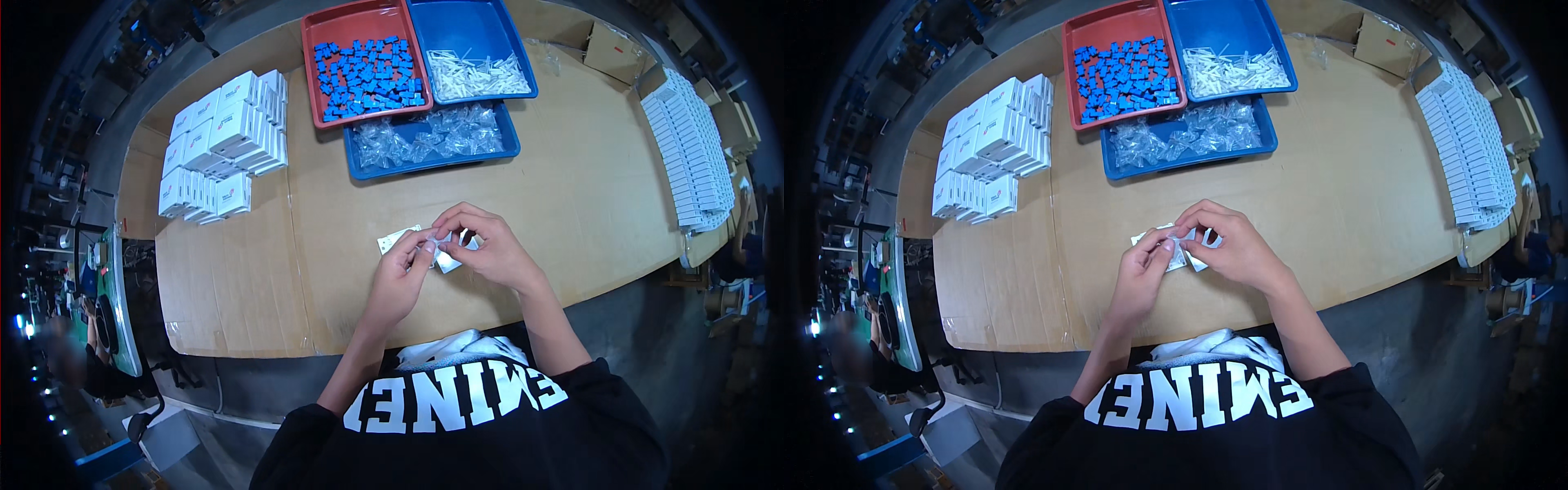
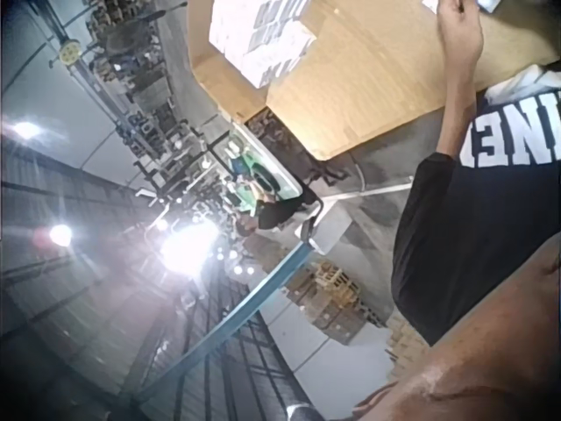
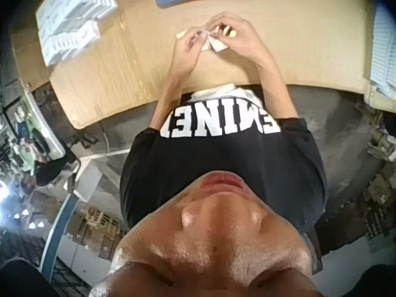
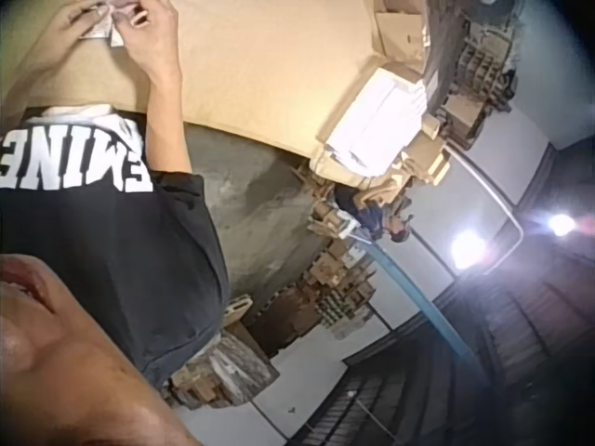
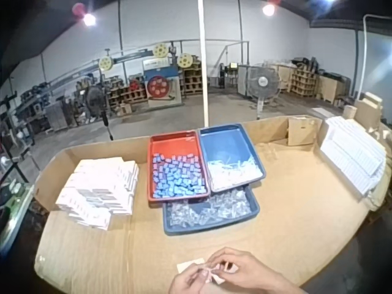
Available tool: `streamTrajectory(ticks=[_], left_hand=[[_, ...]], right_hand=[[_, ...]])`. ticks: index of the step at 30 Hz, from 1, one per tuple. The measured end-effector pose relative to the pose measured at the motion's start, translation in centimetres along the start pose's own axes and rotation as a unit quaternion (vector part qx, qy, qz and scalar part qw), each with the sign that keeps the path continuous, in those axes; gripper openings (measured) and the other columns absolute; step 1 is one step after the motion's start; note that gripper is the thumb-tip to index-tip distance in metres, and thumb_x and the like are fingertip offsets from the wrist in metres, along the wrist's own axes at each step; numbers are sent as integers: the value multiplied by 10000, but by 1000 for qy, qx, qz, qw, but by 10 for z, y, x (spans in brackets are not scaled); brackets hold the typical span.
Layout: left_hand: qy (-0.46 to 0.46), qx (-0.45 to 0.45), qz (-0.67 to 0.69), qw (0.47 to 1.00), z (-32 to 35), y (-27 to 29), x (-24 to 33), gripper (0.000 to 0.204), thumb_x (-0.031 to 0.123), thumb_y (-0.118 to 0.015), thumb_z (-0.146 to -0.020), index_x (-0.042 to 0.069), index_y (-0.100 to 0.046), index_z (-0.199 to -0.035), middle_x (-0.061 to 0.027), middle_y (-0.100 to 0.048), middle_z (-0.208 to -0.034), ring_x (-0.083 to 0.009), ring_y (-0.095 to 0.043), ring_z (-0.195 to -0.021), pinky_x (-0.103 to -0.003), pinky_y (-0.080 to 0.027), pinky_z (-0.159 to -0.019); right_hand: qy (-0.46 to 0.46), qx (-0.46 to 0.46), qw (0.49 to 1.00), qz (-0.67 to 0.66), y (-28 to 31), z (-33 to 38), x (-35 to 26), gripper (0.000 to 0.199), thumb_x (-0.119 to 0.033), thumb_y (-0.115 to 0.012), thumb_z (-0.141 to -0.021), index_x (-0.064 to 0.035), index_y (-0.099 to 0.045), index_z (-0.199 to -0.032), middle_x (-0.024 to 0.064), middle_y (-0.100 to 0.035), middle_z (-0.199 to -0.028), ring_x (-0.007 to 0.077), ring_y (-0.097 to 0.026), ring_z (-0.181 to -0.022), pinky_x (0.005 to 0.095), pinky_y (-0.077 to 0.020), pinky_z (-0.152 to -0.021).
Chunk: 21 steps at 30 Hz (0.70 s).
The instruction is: The person packs blue electronic components from a clear plastic bag into white boxes by hand, then organizes the filled boxes on a workbench.
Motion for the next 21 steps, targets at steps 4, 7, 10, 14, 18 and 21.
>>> streamTrajectory(ticks=[4,7,10,14,18,21], left_hand=[[46,26,-8,999,2,11,-9,285,183,-608,-1062,-16,-651,-1260,56,-539,-723,-9,-455,-635,-210,-364,-585],[12,54,-148,987,4,15,8,252,177,-663,-1028,6,-674,-1213,79,-512,-645,0,-369,-552,-202,-304,-538],[65,61,-140,986,7,13,9,217,108,-691,-1002,-10,-679,-1184,9,-622,-953,-9,-461,-758,-195,-387,-670],[-59,70,-177,980,6,3,31,158,71,-704,-977,-8,-707,-1114,3,-604,-905,-37,-472,-747,-208,-405,-692],[-45,76,-153,984,9,3,30,121,64,-696,-980,-19,-718,-1065,3,-614,-914,-57,-477,-746,-228,-423,-713],[-84,101,-171,976,8,5,35,119,66,-690,-986,-30,-717,-1052,5,-614,-899,-58,-475,-739,-231,-423,-706]], right_hand=[[8,-13,1000,11,-2,5,-1,122,-31,-728,-899,-19,-706,-1018,33,-709,-1042,108,-625,-821,273,-519,-725],[-64,18,994,-83,0,9,18,111,-43,-733,-918,-8,-695,-1015,12,-708,-951,75,-620,-795,252,-515,-706],[-126,63,968,-206,3,15,36,98,-55,-728,-939,-1,-689,-1011,-1,-696,-895,47,-613,-775,224,-501,-690],[-105,59,981,-153,9,16,33,101,-58,-724,-950,-4,-697,-1030,5,-684,-882,40,-598,-730,209,-477,-657],[-90,40,991,-89,8,17,31,135,-97,-746,-946,-15,-708,-1046,-2,-675,-852,36,-582,-718,206,-460,-645],[-110,5,992,-54,3,18,28,142,-83,-758,-936,-2,-682,-1025,5,-691,-940,37,-592,-763,200,-486,-687]])
Point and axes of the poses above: each hand's wrist, its own z-axis away from the middle knuckle, its own y-axis out of the back of the hand, x = y × z, the point moved 9 cm from there along -z, towards the middle knuckle
